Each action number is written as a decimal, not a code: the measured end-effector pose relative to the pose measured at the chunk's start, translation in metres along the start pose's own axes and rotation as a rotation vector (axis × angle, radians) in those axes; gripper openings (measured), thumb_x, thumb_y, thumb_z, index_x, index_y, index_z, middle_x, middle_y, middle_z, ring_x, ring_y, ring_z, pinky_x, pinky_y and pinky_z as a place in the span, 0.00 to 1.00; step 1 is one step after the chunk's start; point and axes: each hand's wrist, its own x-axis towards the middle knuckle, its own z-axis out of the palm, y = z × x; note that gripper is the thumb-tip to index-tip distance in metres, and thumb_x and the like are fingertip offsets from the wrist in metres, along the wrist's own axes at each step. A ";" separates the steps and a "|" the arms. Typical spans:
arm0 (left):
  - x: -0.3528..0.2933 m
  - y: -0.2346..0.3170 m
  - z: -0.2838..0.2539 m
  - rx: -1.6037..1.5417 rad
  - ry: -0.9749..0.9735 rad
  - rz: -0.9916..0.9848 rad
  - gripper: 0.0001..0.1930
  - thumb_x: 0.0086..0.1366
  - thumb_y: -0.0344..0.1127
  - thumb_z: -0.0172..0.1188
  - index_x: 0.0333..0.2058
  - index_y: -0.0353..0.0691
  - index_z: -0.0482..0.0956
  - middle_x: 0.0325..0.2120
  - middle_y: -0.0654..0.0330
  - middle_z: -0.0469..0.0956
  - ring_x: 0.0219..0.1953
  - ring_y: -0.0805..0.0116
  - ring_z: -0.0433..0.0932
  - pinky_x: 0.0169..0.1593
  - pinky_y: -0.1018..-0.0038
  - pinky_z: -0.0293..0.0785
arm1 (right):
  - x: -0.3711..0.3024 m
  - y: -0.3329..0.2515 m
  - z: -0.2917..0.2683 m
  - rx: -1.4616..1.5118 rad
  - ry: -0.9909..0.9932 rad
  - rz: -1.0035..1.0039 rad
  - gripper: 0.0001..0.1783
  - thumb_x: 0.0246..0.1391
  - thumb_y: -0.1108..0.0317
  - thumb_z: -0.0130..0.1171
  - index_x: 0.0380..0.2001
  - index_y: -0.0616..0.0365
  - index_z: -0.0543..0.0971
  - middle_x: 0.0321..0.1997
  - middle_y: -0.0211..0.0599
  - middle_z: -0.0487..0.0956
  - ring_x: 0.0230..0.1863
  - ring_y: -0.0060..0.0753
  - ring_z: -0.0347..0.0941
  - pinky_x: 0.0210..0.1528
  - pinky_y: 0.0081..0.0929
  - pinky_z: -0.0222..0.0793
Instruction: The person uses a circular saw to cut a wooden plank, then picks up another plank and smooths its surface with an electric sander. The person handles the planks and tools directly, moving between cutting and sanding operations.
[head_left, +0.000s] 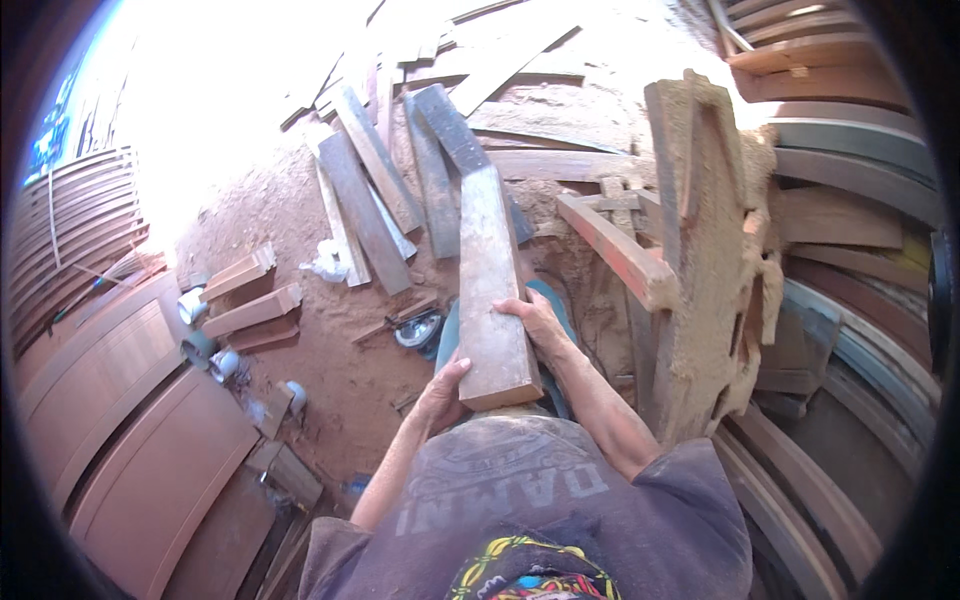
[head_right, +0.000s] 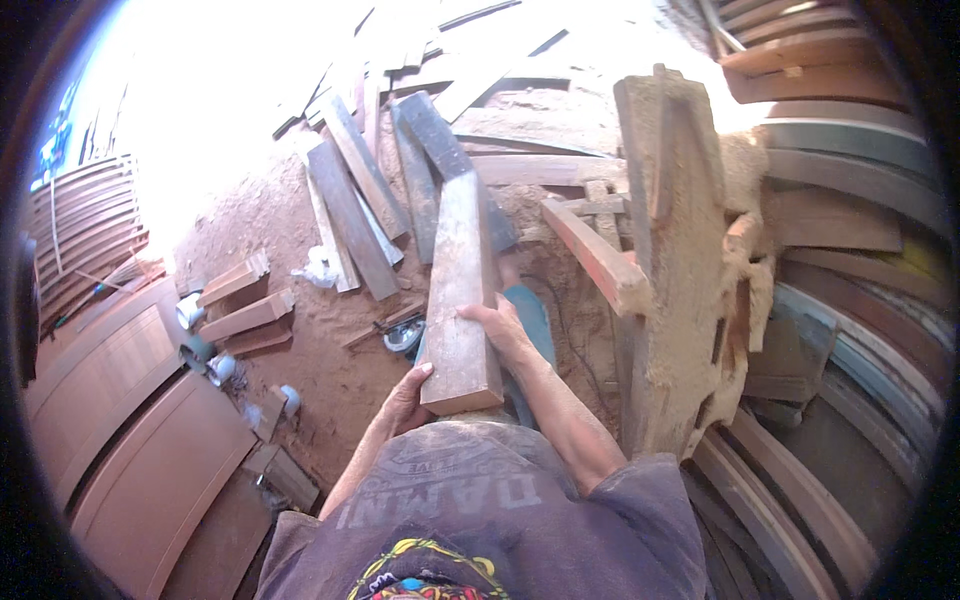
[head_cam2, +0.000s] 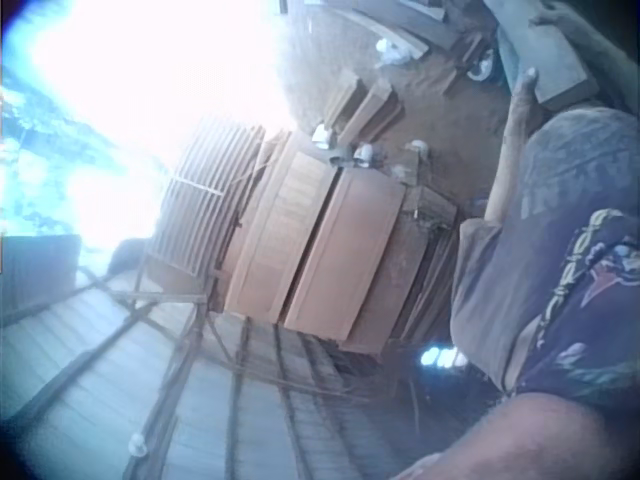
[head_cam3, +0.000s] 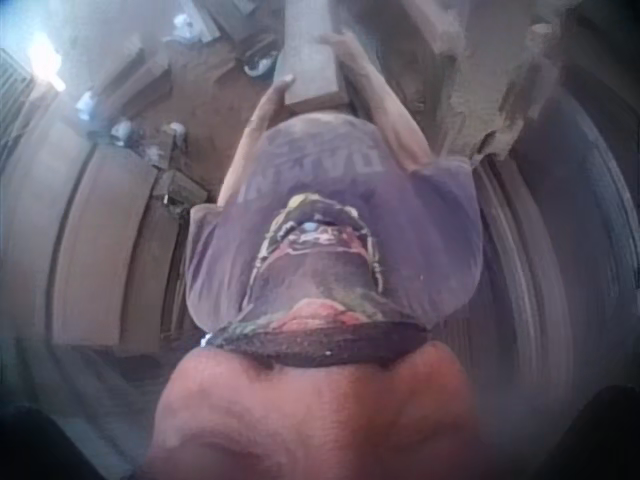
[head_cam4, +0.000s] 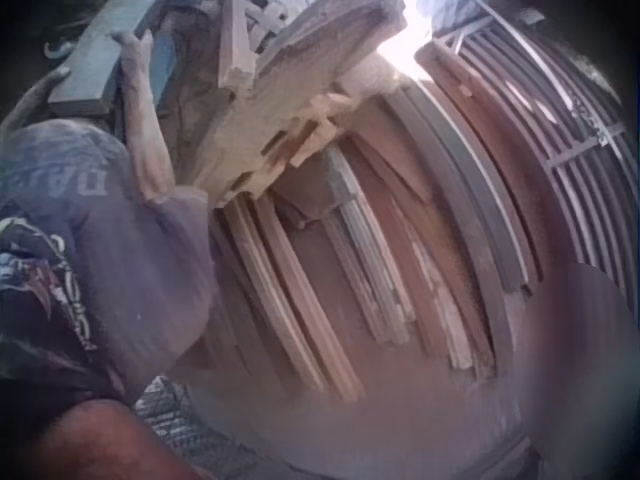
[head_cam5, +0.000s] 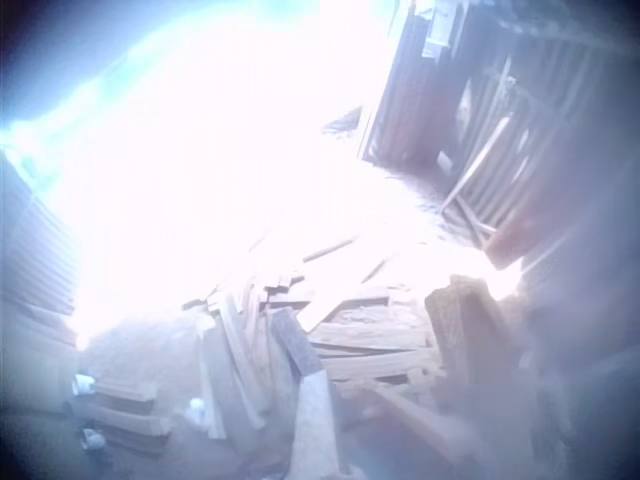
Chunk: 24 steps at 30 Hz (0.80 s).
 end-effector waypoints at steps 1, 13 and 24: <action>-0.002 0.005 0.006 0.052 -0.051 0.017 0.50 0.69 0.51 0.65 0.79 0.46 0.45 0.75 0.53 0.57 0.76 0.56 0.59 0.76 0.53 0.59 | -0.009 -0.002 0.001 -0.039 0.020 -0.076 0.39 0.51 0.63 0.71 0.63 0.71 0.71 0.54 0.49 0.80 0.50 0.38 0.80 0.52 0.32 0.78; -0.025 -0.011 0.061 0.688 -0.319 0.181 0.36 0.81 0.50 0.53 0.78 0.42 0.53 0.72 0.55 0.65 0.72 0.65 0.63 0.73 0.66 0.62 | -0.166 0.003 -0.006 -0.211 0.337 -0.892 0.47 0.51 0.66 0.71 0.72 0.67 0.63 0.65 0.52 0.75 0.65 0.42 0.74 0.68 0.38 0.69; 0.059 -0.101 0.079 0.877 -0.206 -0.112 0.41 0.75 0.69 0.50 0.64 0.33 0.74 0.57 0.51 0.79 0.58 0.62 0.77 0.64 0.64 0.70 | -0.207 0.073 -0.071 -0.528 0.879 -0.811 0.59 0.55 0.56 0.75 0.77 0.72 0.51 0.73 0.65 0.68 0.74 0.57 0.66 0.76 0.45 0.62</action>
